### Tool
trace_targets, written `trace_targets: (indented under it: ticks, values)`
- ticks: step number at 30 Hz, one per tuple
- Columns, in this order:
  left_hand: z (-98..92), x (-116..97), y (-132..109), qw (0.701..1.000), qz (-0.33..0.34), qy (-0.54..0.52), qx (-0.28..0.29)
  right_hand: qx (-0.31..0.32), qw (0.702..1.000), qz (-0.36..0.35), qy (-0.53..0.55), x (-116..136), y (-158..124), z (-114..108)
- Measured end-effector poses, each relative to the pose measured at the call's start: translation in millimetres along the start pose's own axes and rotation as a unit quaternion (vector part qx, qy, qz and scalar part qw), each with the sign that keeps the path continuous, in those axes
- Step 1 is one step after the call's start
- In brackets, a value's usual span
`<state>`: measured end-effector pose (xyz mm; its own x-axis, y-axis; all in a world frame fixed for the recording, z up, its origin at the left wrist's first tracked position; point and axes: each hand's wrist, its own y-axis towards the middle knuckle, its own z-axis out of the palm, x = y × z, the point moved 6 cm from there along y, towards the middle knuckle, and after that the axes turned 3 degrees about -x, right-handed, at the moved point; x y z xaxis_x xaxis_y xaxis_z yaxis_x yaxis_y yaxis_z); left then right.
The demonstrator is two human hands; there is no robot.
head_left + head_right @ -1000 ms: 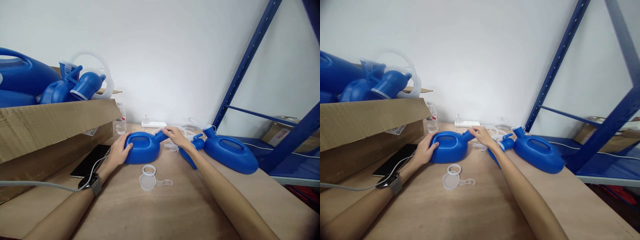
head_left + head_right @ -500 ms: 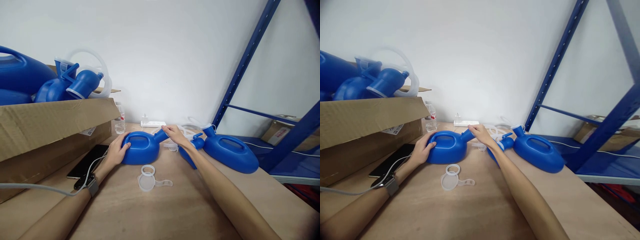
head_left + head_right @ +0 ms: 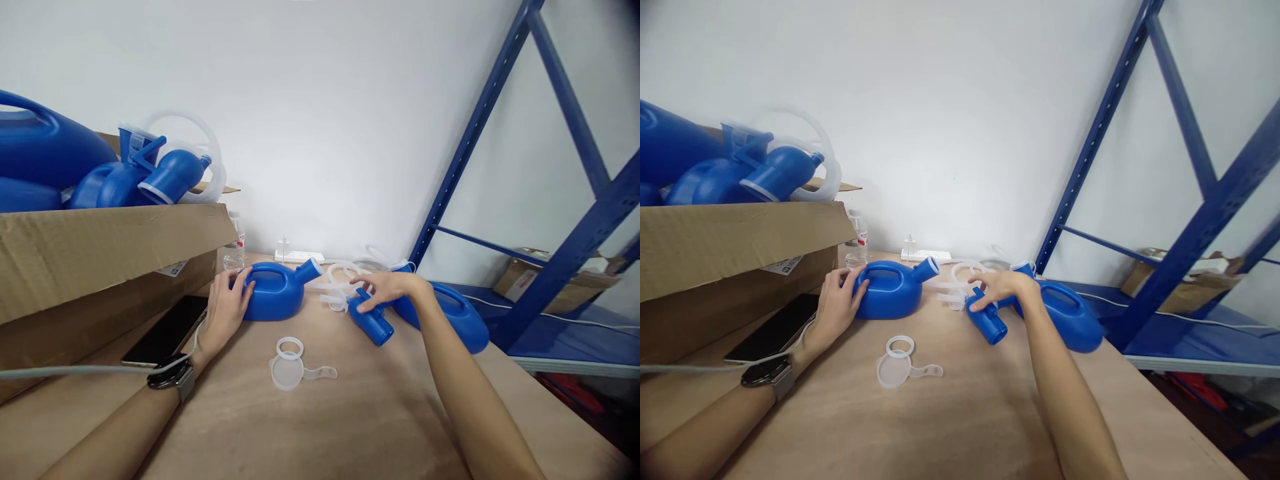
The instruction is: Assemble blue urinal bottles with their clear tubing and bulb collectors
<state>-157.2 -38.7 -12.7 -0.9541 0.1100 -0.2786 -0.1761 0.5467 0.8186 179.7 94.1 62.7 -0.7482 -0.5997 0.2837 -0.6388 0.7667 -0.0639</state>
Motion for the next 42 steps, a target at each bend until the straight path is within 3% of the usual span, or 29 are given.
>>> trace_targets:
  ticks: [3,7,9,12,16,20,25,27,29,31,33,35,38,42]
  values:
    - [2.3,-7,-2,0.998,0.051,0.001,0.032,-0.001,0.998,0.015,-0.058,-3,3,24]
    - [7.6,-15,-7,0.99,0.106,-0.005,0.09,-0.093,0.992,0.014,-0.084,11,2,39]
    - [11.2,-18,-11,0.986,0.117,-0.022,0.117,-0.143,0.989,0.0,-0.021,17,-2,35]
    - [19.6,-26,-18,0.972,0.145,-0.051,0.177,-0.141,0.978,0.004,0.153,21,-6,28]
    - [24.6,-39,-26,0.952,0.164,-0.087,0.242,-0.094,0.934,0.01,0.344,34,-7,26]
    - [14.3,-43,-23,0.948,0.143,-0.112,0.262,-0.074,0.86,0.0,0.505,49,-4,31]
    - [-3.3,-67,-29,0.913,0.213,-0.144,0.317,-0.064,0.803,-0.016,0.592,62,2,51]
    - [-6.8,-83,-38,0.894,0.248,-0.149,0.342,-0.07,0.795,-0.044,0.602,68,2,58]
    - [-6.8,-95,-46,0.884,0.269,-0.137,0.358,-0.072,0.811,-0.087,0.574,74,-3,63]
    - [-3.7,-102,-52,0.881,0.276,-0.12,0.366,-0.07,0.857,-0.153,0.488,83,-11,65]
    - [1.3,-103,-54,0.882,0.274,-0.113,0.366,-0.061,0.913,-0.228,0.332,94,-23,69]
    - [7.1,-99,-54,0.888,0.262,-0.116,0.36,-0.051,0.948,-0.281,0.144,102,-36,77]
    - [16.9,-90,-51,0.893,0.23,-0.135,0.363,-0.066,0.95,-0.3,-0.06,102,-48,84]
    - [24.0,-78,-45,0.909,0.151,-0.189,0.34,-0.11,0.923,-0.299,-0.216,83,-50,89]
